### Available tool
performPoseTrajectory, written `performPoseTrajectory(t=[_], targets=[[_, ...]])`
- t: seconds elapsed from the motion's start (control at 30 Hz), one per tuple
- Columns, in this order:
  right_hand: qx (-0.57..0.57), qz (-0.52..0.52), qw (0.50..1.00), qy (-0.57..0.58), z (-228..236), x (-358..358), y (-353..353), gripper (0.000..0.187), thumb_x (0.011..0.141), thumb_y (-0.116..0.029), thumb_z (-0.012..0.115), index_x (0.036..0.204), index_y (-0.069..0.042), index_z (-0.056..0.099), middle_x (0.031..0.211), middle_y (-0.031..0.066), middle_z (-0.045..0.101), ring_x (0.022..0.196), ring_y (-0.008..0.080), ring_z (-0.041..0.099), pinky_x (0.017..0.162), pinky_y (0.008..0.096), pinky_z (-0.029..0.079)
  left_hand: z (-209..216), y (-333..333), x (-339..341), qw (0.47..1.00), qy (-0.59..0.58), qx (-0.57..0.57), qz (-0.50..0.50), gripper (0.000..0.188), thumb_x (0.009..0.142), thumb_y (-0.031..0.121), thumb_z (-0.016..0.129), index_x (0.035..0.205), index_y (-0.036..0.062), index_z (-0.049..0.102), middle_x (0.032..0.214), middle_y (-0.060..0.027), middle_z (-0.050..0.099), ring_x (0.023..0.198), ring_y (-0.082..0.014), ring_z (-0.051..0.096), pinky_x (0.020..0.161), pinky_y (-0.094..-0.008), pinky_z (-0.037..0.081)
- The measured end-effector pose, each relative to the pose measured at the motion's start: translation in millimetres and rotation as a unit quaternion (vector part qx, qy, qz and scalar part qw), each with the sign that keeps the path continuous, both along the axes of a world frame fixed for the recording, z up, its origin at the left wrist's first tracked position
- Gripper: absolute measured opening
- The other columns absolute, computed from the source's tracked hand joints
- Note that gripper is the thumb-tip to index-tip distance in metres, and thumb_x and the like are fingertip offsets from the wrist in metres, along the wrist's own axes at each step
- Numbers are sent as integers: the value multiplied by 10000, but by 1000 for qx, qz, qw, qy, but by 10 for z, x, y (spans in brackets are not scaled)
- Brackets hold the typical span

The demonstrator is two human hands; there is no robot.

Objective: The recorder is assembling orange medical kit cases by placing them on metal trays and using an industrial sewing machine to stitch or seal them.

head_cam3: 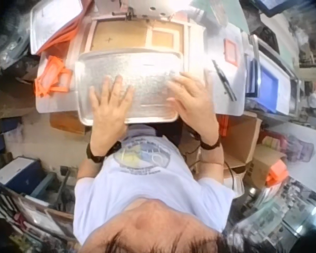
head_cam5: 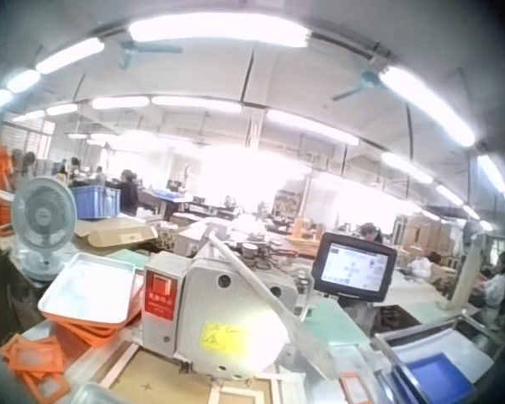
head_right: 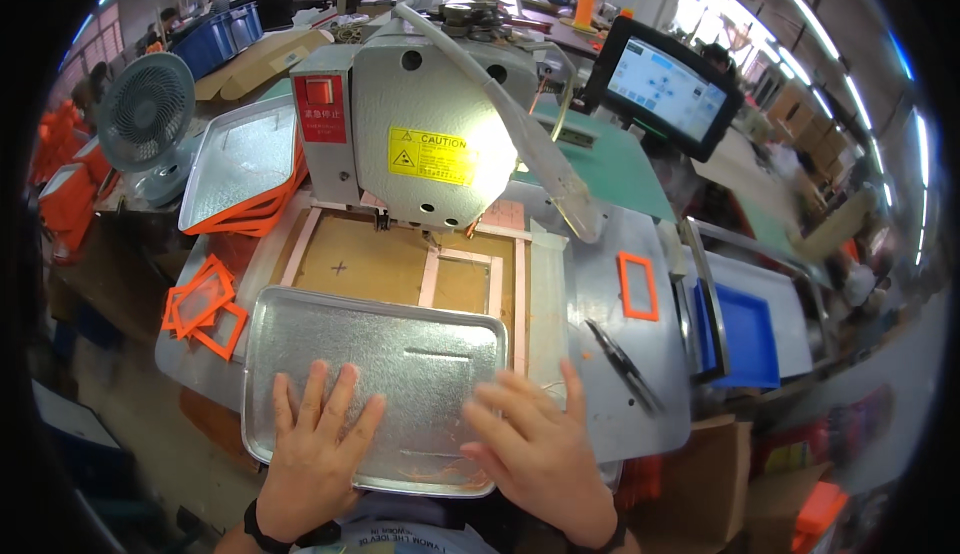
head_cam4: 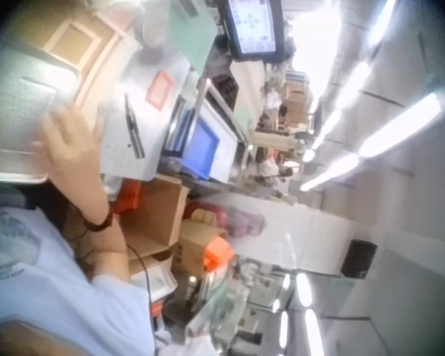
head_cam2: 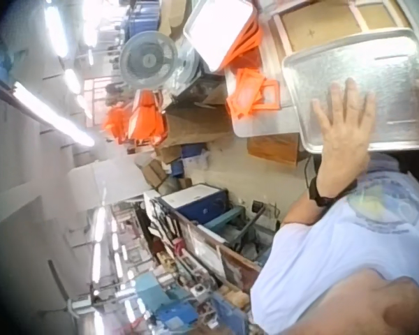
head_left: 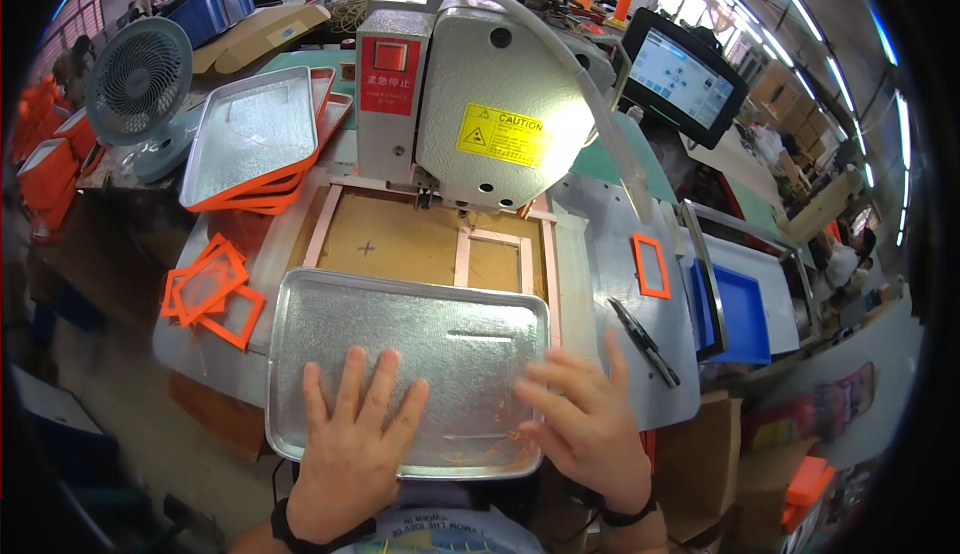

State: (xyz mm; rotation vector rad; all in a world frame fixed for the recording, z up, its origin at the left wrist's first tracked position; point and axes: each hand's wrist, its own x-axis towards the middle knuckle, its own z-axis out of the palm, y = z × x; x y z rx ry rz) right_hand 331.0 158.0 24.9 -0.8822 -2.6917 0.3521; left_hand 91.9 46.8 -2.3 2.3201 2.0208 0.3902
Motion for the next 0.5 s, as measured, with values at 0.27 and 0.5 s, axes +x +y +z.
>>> performPoseTrajectory(t=[0.27, 0.5], targets=[[-28, 122, 992, 9, -131, 248, -80, 489, 826, -333, 762, 1241, -100, 653, 1320, 108, 612, 1331, 263, 519, 1161, 643, 218, -72, -22, 20, 1000, 21, 22, 8, 657, 723, 185, 748, 1346, 59, 582, 1505, -265, 398, 1435, -486, 312, 1102, -748, 180], [-17, -54, 980, 193, -89, 147, -140, 416, 902, -270, 719, 1221, -16, 641, 1301, 157, 626, 1241, 342, 579, 1140, 525, 324, -58, -92, -17, 996, 29, 85, 4, 532, 734, 121, 750, 1253, 60, 654, 1338, -217, 595, 1287, -423, 535, 1065, -585, 395]])
